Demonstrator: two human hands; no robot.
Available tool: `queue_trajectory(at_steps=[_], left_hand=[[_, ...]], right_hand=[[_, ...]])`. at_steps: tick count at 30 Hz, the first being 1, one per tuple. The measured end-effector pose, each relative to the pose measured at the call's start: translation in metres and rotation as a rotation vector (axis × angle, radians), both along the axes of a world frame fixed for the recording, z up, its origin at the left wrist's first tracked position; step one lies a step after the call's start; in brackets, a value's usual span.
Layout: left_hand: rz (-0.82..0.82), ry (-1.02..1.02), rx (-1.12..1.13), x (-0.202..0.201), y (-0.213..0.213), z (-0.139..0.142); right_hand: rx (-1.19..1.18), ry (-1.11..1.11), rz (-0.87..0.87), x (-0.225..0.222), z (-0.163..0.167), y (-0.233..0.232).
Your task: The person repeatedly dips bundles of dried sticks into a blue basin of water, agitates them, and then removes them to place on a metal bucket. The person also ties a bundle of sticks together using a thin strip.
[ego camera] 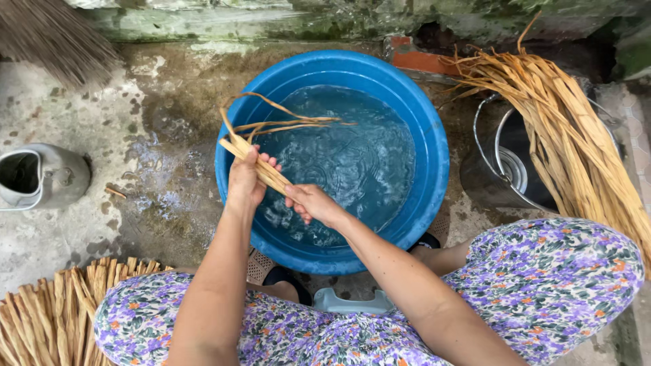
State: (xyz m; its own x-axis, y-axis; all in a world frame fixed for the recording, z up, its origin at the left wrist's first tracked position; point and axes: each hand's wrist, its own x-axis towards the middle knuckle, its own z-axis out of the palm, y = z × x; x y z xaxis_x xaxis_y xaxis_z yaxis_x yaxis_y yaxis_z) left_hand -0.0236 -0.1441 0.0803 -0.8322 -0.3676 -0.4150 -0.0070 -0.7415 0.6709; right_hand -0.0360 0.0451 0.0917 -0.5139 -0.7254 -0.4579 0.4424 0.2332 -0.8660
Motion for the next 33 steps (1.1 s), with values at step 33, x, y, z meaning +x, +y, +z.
queue_trajectory(at_steps=[33], left_hand=[[-0.768, -0.596, -0.359, 0.042, 0.125, -0.015]], right_hand=[[-0.281, -0.539, -0.355, -0.035, -0.053, 0.025]])
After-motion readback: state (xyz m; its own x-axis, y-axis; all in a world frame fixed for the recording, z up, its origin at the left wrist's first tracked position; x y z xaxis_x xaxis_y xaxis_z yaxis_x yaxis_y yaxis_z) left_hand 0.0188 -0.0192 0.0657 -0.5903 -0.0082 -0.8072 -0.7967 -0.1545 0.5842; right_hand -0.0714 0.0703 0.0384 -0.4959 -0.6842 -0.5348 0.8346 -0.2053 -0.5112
